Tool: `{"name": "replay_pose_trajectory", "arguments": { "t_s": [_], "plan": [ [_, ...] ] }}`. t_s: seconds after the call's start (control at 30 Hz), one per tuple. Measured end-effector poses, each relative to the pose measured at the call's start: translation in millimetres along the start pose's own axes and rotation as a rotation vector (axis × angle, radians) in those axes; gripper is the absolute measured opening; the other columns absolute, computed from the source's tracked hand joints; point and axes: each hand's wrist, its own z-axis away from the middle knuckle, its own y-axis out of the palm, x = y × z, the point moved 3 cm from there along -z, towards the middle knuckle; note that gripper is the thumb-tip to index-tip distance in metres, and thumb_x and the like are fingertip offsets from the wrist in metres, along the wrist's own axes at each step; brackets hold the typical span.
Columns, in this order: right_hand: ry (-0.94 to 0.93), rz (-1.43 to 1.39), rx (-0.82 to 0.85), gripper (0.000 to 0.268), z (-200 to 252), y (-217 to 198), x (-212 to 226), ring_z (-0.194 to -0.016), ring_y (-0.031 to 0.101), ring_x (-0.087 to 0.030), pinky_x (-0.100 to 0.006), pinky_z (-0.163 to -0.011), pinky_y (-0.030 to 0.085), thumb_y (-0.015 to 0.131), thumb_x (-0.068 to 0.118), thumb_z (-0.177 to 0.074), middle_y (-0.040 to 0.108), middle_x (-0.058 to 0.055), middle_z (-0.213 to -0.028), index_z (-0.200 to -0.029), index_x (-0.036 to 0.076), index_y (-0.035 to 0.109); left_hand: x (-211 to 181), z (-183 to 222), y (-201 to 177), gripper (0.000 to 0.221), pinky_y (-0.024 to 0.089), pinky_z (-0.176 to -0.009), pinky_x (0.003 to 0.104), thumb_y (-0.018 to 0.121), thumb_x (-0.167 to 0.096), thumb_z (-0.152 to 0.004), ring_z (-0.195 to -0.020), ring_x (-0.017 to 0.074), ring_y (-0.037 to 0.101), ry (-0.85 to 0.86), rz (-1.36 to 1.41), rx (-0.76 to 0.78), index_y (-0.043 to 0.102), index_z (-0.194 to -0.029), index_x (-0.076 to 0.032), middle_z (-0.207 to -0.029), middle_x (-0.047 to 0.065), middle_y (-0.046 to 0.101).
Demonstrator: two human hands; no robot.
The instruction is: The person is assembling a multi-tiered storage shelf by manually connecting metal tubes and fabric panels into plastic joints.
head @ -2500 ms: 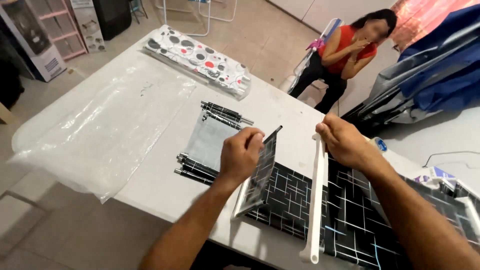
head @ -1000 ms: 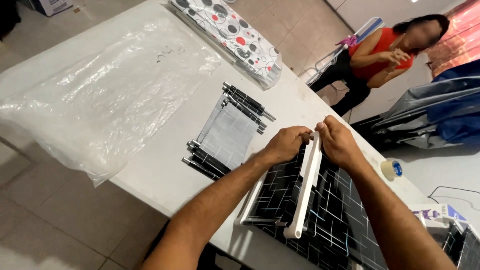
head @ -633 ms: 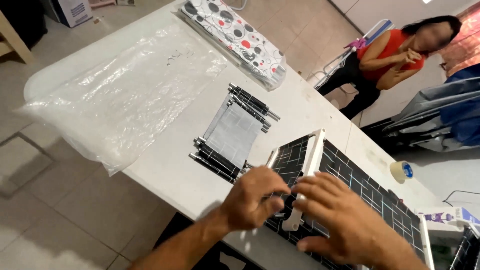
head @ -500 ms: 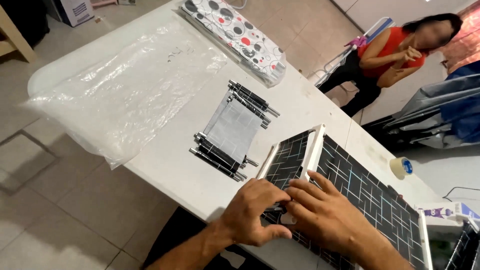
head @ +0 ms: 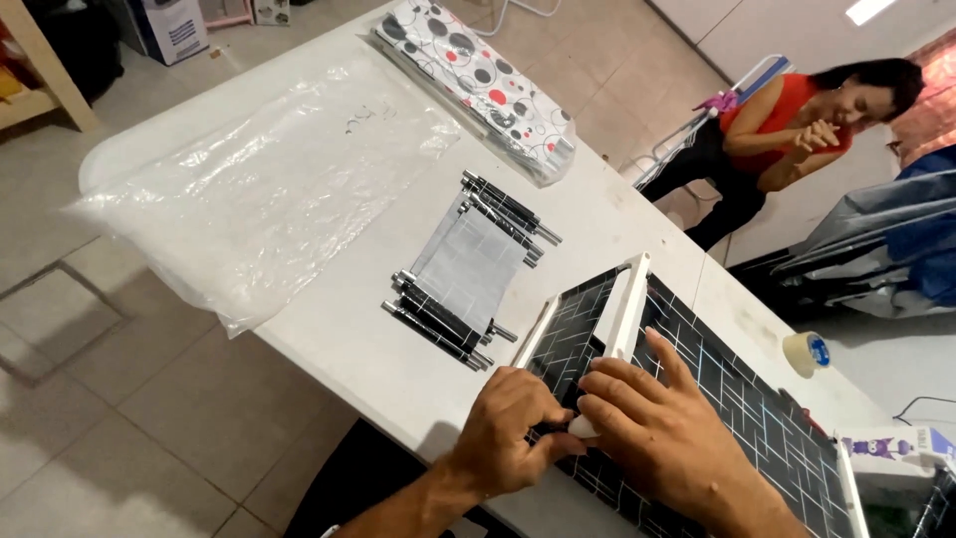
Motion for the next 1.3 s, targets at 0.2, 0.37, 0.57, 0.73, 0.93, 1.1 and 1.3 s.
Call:
{"name": "replay_pose_trajectory", "arguments": {
  "t_s": [0.2,0.37,0.57,0.73,0.93,1.1,1.3],
  "plan": [
    [0.01,0.044,0.019,0.03,-9.7,-7.1,0.3,-0.119,0.064,-0.027,-0.072,-0.117,0.022,0.073,0.034,-0.089,0.071,-0.004,-0.119,-0.111,0.015,0.068,2.2,-5.3,-1.0,0.038,0.043,-0.066,0.037,0.066,-0.039,-0.099,-0.065,0.0185,0.048,-0.005,0.086,-0.019,0.054,-0.079,-0.009,-0.07,0.003,0.053],
    [-0.011,0.051,0.006,0.019,-19.7,-11.9,6.1,-0.112,0.063,-0.025,-0.069,-0.115,0.025,0.068,0.027,-0.093,0.068,-0.004,-0.111,-0.107,0.015,0.062,3.8,4.0,-4.9,0.035,0.056,-0.073,0.038,0.063,-0.04,-0.1,-0.076,0.022,0.061,-0.158,0.19,0.016,0.056,-0.104,-0.005,-0.088,0.008,0.061],
    [-0.018,0.038,0.062,0.025,-17.5,-10.2,2.6,-0.115,0.063,-0.025,-0.072,-0.115,0.023,0.072,0.03,-0.088,0.07,-0.004,-0.113,-0.107,0.016,0.063,12.1,7.7,3.0,0.035,0.057,-0.069,0.036,0.069,-0.034,-0.098,-0.077,0.0214,0.059,-0.17,0.205,0.054,0.048,-0.111,-0.008,-0.089,0.008,0.058],
    [-0.019,0.067,0.048,0.022,-14.0,-4.8,2.9,-0.116,0.063,-0.026,-0.072,-0.116,0.023,0.07,0.025,-0.088,0.069,-0.004,-0.115,-0.106,0.016,0.063,7.6,4.3,-2.2,0.035,0.058,-0.069,0.036,0.073,-0.028,-0.096,-0.078,0.0228,0.06,-0.152,0.182,0.046,0.051,-0.112,-0.006,-0.093,0.01,0.061],
    [-0.004,0.06,0.04,0.03,-9.4,6.9,4.8,-0.118,0.065,-0.03,-0.071,-0.115,0.029,0.073,0.033,-0.088,0.073,-0.007,-0.121,-0.112,0.015,0.067,4.8,3.3,-7.2,0.029,0.059,-0.073,0.038,0.069,-0.028,-0.099,-0.082,0.0239,0.065,-0.118,0.174,0.049,0.054,-0.113,-0.007,-0.102,0.012,0.063],
    [0.332,0.046,0.145,0.097,38.9,-3.3,-13.2,-0.147,0.039,-0.022,-0.051,-0.125,0.02,0.077,0.063,-0.073,0.041,-0.005,-0.163,-0.154,0.022,0.041,8.0,6.9,-6.0,0.064,0.057,-0.101,0.046,0.082,-0.001,-0.082,-0.113,0.0344,0.066,-0.011,0.096,0.05,0.045,-0.134,-0.002,-0.121,0.02,0.065],
    [1.37,-0.111,-0.274,0.067,199.5,-45.8,-20.0,-0.119,0.06,-0.052,-0.059,-0.096,0.051,0.07,0.014,-0.089,0.056,-0.039,-0.145,-0.149,-0.011,0.053,12.7,35.2,-24.4,0.059,0.058,-0.101,0.044,0.086,-0.005,-0.073,-0.114,0.0349,0.065,-0.192,-0.222,0.128,0.056,-0.123,-0.004,-0.119,0.018,0.065]
  ]
}}
